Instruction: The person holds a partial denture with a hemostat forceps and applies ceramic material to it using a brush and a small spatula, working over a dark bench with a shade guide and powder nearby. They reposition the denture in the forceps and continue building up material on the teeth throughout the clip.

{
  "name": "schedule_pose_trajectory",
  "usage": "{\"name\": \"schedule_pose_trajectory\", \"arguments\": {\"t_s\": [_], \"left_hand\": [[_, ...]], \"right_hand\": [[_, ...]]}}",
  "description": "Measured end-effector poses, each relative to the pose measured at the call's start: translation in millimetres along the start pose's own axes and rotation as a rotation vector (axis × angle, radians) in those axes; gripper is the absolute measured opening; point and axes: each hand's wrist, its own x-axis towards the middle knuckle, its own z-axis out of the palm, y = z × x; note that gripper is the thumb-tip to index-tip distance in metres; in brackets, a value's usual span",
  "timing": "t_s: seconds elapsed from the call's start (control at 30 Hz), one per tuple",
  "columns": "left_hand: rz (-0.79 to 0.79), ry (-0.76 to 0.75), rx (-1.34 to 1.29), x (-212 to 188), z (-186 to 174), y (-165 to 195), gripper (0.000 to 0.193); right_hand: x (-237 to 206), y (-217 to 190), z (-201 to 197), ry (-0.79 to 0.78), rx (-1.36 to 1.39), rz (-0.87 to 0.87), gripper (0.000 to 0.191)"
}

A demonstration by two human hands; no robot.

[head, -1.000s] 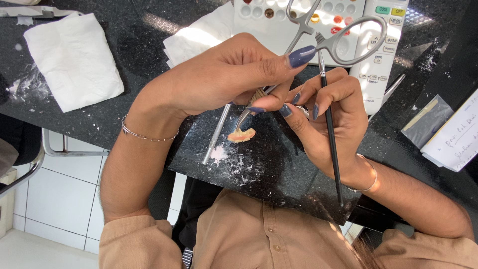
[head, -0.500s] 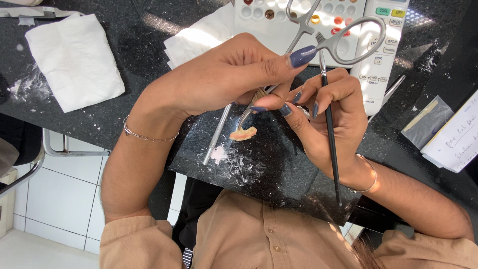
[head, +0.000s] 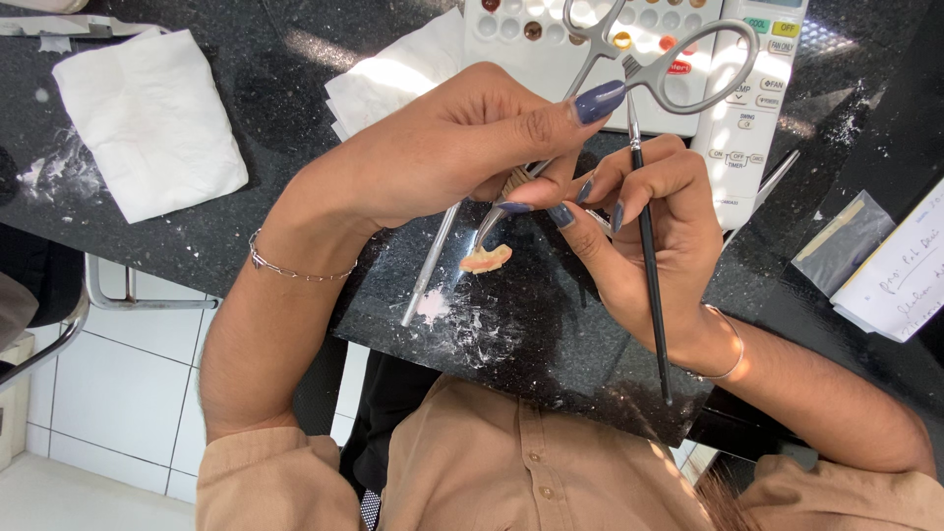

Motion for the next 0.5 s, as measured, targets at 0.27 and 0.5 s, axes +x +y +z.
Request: {"name": "schedule_pose_trajectory", "arguments": {"t_s": [0.27, 0.5], "left_hand": [[-0.012, -0.012, -0.025, -0.7, 0.3, 2.2, 0.062], [-0.005, 0.012, -0.008, 1.9, 0.9, -1.6, 0.06]], "right_hand": [[-0.6, 0.5, 2.1, 0.003, -0.013, 0.002, 0.036], [0.6, 1.7, -0.2, -0.001, -0.01, 0.001, 0.036]]}}
